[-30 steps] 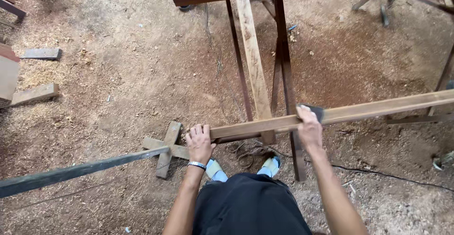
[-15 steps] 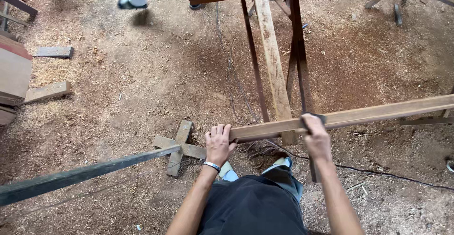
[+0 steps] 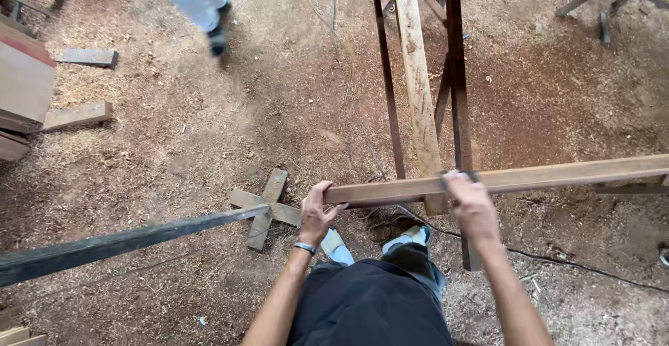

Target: The person sands a long wooden beam by hand using a small block of sandpaper, moving it back and forth along the surface and edges.

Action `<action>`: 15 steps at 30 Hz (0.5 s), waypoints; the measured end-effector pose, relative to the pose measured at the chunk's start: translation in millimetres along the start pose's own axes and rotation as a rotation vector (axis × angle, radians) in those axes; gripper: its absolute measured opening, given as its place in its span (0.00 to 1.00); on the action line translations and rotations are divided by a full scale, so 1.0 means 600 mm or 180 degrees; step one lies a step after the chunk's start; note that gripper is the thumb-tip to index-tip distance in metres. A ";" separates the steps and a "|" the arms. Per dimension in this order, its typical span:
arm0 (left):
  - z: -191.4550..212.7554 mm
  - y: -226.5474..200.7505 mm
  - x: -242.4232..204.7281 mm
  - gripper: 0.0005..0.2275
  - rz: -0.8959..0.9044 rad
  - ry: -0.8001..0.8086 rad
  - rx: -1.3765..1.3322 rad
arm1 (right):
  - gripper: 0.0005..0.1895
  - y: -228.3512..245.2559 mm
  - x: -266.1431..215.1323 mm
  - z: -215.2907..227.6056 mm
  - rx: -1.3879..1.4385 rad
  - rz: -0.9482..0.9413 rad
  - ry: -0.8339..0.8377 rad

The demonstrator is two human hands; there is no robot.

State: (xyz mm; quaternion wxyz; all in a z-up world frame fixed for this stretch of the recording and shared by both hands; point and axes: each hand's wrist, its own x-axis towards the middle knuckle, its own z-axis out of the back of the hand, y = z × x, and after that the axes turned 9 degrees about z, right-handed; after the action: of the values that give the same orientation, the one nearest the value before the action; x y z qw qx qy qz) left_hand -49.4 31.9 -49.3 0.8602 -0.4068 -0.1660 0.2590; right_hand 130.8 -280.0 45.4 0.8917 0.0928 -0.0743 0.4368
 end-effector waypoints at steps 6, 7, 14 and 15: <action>0.012 0.029 0.028 0.26 -0.0001 0.0707 -0.0612 | 0.18 -0.038 0.004 -0.005 -0.0667 -0.0973 -0.0226; 0.015 0.032 0.034 0.26 -0.0006 0.0684 -0.0609 | 0.17 0.012 0.025 -0.021 -0.0496 -0.0715 -0.0300; 0.004 0.043 0.038 0.28 0.0218 0.0863 -0.0539 | 0.28 0.238 0.088 -0.097 0.0234 0.0562 -0.0434; 0.003 0.043 0.038 0.29 0.0186 0.0841 -0.0517 | 0.30 0.221 0.073 -0.104 0.0108 0.0842 -0.0692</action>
State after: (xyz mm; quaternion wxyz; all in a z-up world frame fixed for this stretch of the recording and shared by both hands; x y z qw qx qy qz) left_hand -39.9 60.3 -66.7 0.8309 -0.5102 -0.0598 0.2139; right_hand 55.4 -152.0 7.3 0.8114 0.1439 -0.1745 0.5389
